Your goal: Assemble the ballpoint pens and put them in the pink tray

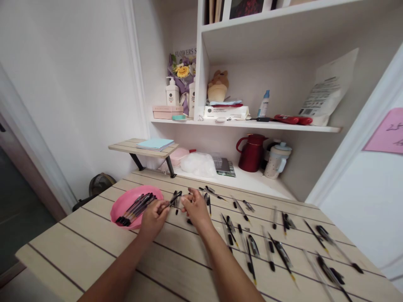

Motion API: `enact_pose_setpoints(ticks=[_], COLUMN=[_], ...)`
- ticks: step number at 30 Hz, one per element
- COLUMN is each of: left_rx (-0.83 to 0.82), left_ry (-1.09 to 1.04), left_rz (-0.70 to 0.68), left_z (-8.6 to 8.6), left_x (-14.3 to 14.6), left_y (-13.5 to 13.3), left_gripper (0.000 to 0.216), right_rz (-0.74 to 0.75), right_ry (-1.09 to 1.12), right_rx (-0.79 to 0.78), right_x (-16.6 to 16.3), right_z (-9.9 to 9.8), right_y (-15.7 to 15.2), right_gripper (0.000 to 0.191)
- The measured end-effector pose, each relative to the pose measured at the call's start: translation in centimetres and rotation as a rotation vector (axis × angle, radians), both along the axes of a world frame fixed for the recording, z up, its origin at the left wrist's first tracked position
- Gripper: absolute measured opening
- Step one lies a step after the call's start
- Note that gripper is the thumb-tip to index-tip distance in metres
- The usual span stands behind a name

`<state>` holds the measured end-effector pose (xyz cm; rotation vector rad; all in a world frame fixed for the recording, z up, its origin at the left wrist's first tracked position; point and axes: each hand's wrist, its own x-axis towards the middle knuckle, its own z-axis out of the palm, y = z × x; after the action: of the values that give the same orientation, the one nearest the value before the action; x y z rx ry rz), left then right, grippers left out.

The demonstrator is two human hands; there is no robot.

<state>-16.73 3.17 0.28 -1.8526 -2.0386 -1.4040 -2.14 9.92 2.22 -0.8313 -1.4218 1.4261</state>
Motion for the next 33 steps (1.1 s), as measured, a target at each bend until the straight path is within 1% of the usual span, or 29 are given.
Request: enact_pose_setpoints(ticks=[1, 3, 6, 7, 9, 11, 13, 14, 15, 16, 19, 20, 22, 24, 26, 29, 33], left_rx=[-0.026, -0.137, -0.4, -0.465, -0.519, -0.525, -0.482, -0.44, -0.394, -0.349, -0.327, -0.338, -0.348, -0.35, -0.353, -0.359, -0.325], left_ry=[0.039, 0.138, 0.236, 0.255, 0.269, 0.28, 0.314, 0.332, 0.345, 0.348, 0.294, 0.281, 0.317, 0.388, 0.455, 0.505, 0.505], left_rz=[0.087, 0.254, 0.389, 0.415, 0.437, 0.448, 0.46, 0.447, 0.404, 0.332, -0.02, -0.104, -0.206, -0.235, -0.241, -0.266, -0.324], left_z=[0.4, 1.2, 2.2, 2.4, 2.6, 2.9, 3.0, 3.0, 3.0, 2.8, 1.8, 1.3, 0.4, -0.2, -0.5, -0.9, -1.5], left_x=[-0.7, -2.2, -4.8, -5.5, -6.6, -7.1, -6.7, -6.1, -5.2, -4.1, 0.2, 1.6, 4.3, 6.2, 7.4, 8.1, 8.1], left_y=[0.0, -0.1, -0.2, -0.2, -0.2, -0.3, -0.2, -0.1, 0.0, 0.1, 0.6, 0.8, 1.1, 1.4, 1.7, 2.0, 2.0], left_gripper=[0.014, 0.013, 0.016, 0.017, 0.017, 0.017, 0.02, 0.022, 0.023, 0.022, 0.018, 0.017, 0.016, 0.017, 0.019, 0.025, 0.028], right_rz=[-0.005, -0.012, -0.046, -0.059, -0.075, -0.09, -0.113, -0.125, -0.134, -0.141, -0.156, -0.161, -0.171, -0.176, -0.181, -0.178, -0.15], right_ry=[-0.034, -0.108, -0.196, -0.223, -0.281, -0.335, -0.386, -0.416, -0.455, -0.505, -0.698, -0.763, -0.87, -0.956, -1.025, -1.079, -1.047], right_rx=[0.009, 0.035, 0.08, 0.093, 0.115, 0.132, 0.15, 0.159, 0.172, 0.192, 0.293, 0.331, 0.389, 0.417, 0.428, 0.435, 0.462], right_x=[0.6, 1.9, 4.2, 5.0, 6.7, 8.3, 9.6, 10.2, 10.7, 11.0, 11.5, 11.5, 11.4, 11.3, 11.3, 11.1, 10.3], right_z=[0.2, 0.5, 0.7, 0.6, 0.3, -0.2, -0.6, -0.8, -1.0, -1.1, -1.3, -1.4, -1.5, -1.5, -1.5, -1.6, -2.1], right_y=[0.1, 0.2, 0.4, 0.4, 0.5, 0.5, 0.6, 0.5, 0.5, 0.4, -0.1, -0.3, -0.7, -1.0, -1.3, -1.7, -2.5], right_gripper=[0.047, 0.036, 0.025, 0.023, 0.022, 0.021, 0.02, 0.019, 0.019, 0.018, 0.014, 0.013, 0.013, 0.014, 0.014, 0.014, 0.014])
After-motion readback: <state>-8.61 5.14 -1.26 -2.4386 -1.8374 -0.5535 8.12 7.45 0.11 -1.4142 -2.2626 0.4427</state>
